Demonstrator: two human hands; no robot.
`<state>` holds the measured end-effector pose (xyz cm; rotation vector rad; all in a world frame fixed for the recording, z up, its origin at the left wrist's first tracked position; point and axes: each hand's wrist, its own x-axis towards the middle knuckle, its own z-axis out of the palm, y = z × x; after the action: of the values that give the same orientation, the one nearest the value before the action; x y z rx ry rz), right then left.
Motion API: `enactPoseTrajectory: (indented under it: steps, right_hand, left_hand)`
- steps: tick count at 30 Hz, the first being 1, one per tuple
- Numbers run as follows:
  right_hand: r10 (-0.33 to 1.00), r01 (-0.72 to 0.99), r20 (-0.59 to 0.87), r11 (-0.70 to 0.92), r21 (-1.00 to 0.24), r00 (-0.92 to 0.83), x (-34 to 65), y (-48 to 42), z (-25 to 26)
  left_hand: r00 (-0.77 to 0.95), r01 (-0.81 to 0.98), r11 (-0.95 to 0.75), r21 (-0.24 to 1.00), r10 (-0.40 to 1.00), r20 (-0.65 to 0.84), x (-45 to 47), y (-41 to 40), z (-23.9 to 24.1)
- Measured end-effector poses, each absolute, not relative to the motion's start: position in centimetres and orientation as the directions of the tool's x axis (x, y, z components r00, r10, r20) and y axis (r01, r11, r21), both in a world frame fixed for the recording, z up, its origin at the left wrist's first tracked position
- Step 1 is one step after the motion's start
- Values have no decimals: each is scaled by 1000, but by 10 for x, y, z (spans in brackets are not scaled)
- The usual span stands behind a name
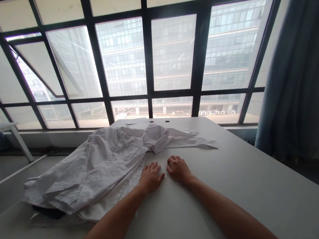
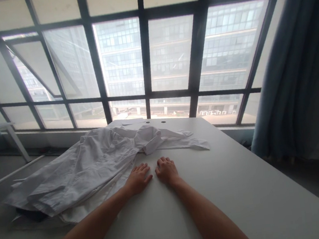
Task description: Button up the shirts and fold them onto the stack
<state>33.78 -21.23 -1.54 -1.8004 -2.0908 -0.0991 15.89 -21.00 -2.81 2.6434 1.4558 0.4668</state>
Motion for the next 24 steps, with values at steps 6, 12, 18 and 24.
enactPoseTrajectory:
  steps: [6, 12, 18, 24]
  right_hand:
    - [938, 963, 328, 182, -196, -111, 339, -212, -15]
    - [935, 967, 334, 183, -177, -116, 337, -218, -16]
    - [950, 982, 264, 183, -36, -167, 330, -238, -8]
    - [942, 967, 226, 255, 7, -250, 342, -265, -6]
  left_hand:
    - [502, 809, -550, 207, 830, 245, 159, -208, -30]
    - [504, 815, -552, 176, 825, 256, 159, -208, -30]
    - [506, 817, -545, 190, 835, 218, 157, -208, -27]
    - [519, 804, -557, 208, 828, 211, 158, -203, -28]
